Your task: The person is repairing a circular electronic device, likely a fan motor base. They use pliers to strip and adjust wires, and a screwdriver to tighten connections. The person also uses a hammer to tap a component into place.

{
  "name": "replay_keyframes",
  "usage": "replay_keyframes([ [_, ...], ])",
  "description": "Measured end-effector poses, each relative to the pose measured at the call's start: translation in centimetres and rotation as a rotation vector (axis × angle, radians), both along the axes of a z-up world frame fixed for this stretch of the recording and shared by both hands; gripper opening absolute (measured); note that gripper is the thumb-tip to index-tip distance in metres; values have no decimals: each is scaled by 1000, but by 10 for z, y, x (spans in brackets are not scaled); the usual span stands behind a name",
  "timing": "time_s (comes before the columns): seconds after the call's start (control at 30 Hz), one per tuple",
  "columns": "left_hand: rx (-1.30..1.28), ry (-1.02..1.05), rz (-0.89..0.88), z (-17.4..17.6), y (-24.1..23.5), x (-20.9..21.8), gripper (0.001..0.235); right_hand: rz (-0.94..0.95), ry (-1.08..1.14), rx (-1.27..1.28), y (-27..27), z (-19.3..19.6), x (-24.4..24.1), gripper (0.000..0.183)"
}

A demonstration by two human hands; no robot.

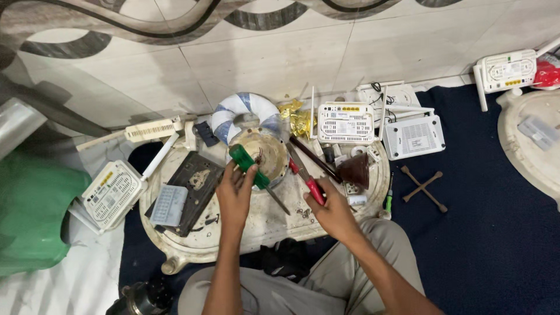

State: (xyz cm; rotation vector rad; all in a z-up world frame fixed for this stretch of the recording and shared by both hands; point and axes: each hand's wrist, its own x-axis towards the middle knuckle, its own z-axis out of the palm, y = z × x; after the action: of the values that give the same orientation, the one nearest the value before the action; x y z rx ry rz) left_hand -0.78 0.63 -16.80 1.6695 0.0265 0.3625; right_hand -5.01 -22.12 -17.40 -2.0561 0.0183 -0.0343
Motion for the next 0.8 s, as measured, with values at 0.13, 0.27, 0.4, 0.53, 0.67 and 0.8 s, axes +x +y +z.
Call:
replay_keyframes([
  [0.13,-332,135,14,-39,-14,-7,57,10,9,68,0,-56,6,32],
  [0.27,-493,274,53,-71,-24,-13,56,19,143,-71,1,-83,5,44],
  [0.4,-513,319,74,-100,-34,-9,52,63,126,-206,-2,-97,1,37],
  [0.53,-496,255,-133,-107,-38,-2,54,126,-18,-17,-14,-99,0,35],
  [0.67,-146,175,28,-100,-37,4,59,-32,80,-85,-23,-109,8,39],
  [0.8,123,54,108,-89,-25,16,67,-167,-45,-96,-31,-128,22,38],
])
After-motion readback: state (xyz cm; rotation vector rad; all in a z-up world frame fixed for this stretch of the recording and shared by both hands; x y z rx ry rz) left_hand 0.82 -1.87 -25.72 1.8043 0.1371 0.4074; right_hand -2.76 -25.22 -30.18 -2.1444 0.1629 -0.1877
